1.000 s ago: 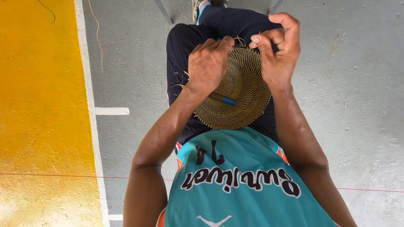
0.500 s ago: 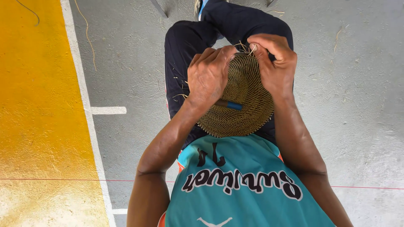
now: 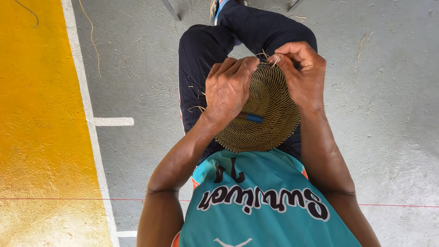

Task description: Hand-weaving a round straw basket base using dried plant fibers and an awl tool.

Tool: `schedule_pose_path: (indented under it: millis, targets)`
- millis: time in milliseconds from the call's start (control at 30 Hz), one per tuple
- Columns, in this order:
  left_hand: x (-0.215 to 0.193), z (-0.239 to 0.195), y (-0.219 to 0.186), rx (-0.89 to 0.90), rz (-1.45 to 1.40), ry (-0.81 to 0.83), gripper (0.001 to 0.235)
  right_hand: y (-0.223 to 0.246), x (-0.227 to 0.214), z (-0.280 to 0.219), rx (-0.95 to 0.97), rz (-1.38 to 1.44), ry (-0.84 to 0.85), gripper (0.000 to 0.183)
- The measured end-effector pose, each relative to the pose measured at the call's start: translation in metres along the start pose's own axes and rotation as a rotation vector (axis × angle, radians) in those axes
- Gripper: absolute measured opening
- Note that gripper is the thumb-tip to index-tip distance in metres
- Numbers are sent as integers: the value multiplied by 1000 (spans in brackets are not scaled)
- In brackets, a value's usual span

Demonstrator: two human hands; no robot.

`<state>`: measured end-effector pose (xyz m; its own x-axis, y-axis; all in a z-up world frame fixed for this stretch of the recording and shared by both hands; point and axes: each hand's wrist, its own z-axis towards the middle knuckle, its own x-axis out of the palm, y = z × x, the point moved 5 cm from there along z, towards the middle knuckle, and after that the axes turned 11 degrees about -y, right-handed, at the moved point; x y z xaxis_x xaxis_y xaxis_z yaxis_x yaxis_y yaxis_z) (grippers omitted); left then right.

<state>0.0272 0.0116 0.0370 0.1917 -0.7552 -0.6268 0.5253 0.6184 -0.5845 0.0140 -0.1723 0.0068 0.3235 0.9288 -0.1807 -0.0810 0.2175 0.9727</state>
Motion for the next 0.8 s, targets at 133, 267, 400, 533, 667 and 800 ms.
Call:
schedule_pose_path:
  millis: [133, 267, 400, 533, 667, 800]
  targets:
    - [-2, 0, -1, 3, -12, 4, 12, 4, 1, -1, 65, 37, 21, 10]
    - [-2, 0, 1, -6, -28, 11, 12, 11, 0, 0, 60, -67, 53, 9]
    - [-1, 1, -1, -18, -46, 21, 10, 3, -4, 0, 218, -30, 95, 8]
    - [13, -3, 7, -64, -1, 110, 9, 0, -5, 1, 41, -93, 148, 5]
    - [8, 5, 10, -7, -10, 24, 11, 19, 0, -9, -126, -340, 185, 20]
    - [12, 8, 12, -45, -21, 113, 9, 30, 10, -30, -594, -667, 70, 28]
